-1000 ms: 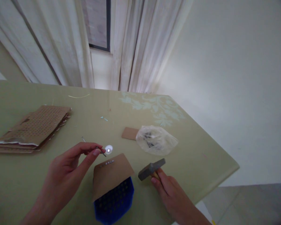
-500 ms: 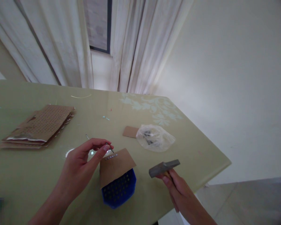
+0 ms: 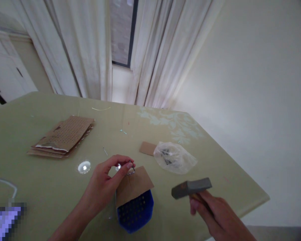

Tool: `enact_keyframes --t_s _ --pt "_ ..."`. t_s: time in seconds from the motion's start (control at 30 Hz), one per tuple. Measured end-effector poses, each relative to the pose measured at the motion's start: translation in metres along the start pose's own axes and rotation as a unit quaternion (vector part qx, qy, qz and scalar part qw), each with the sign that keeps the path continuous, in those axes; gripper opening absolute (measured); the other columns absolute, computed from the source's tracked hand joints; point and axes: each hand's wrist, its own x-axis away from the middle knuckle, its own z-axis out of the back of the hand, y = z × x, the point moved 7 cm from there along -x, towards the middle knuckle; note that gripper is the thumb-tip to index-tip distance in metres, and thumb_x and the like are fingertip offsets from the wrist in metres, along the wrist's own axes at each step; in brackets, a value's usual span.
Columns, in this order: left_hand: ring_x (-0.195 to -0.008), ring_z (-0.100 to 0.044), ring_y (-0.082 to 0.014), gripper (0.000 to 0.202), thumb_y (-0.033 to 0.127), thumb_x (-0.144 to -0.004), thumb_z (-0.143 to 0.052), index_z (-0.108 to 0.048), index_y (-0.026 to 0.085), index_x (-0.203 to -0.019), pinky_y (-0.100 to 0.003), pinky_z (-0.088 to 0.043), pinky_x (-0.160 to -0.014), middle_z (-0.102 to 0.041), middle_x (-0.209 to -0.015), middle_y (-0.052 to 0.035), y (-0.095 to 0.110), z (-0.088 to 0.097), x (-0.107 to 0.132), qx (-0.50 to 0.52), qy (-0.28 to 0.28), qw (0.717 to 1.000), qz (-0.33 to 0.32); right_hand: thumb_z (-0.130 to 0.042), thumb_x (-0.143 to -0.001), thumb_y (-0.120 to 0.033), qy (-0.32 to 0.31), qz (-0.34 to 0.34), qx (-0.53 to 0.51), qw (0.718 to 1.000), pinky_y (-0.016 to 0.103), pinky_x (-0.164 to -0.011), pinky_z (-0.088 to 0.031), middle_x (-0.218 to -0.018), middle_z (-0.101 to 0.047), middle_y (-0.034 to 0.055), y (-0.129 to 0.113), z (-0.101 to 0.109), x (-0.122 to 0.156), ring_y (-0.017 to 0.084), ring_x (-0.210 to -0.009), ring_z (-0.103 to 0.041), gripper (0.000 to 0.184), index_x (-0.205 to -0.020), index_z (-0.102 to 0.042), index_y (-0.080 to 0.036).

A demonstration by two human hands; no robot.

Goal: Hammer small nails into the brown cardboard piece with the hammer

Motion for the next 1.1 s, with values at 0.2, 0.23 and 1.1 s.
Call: enact_keyframes --t_s 0.2,0.23,1.1 --pt "-0.092 -0.079 -0.0228 0.020 0.041 -0.100 -0.072 -0.086 0.028 -0.098 -0.031 -0.058 -0.084 -0.087 -0.098 -0.0026 -0.003 -0.006 -0.001 -0.011 -0.002 1.000 0.001 -0.047 -0.113 -0.042 0.057 0.165 0.098 0.980 0.036 -0.072 -0.043 -0.085 -0.077 0.0067 -0.093 0.025 -0.101 0.027 -0.076 -0.071 0.031 -0.095 -0.065 -0.025" --pt "-0.092 -0.079 -0.0231 0.020 0.041 -0.100 -0.071 -0.086 0.027 -0.098 -0.031 -0.059 -0.084 -0.087 -0.098 -0.0034 -0.003 -0.007 -0.001 -0.009 -0.004 1.000 0.002 -0.046 -0.113 -0.041 0.047 0.184 0.101 0.977 0.035 -0.072 -0.042 -0.086 -0.077 0.0066 -0.104 0.024 -0.111 0.027 -0.076 -0.071 0.029 -0.098 -0.066 -0.024" --pt "-0.093 -0.078 -0.0191 0.014 0.037 -0.102 -0.073 -0.079 0.025 -0.099 -0.027 -0.059 -0.084 -0.084 -0.098 -0.0027 -0.020 -0.025 0.001 0.089 -0.063 0.991 0.081 -0.051 -0.116 -0.034 -0.063 0.212 0.136 0.966 0.034 -0.072 -0.040 -0.091 -0.079 0.0060 -0.108 0.001 -0.139 0.027 -0.082 -0.074 0.023 -0.119 -0.071 -0.024"
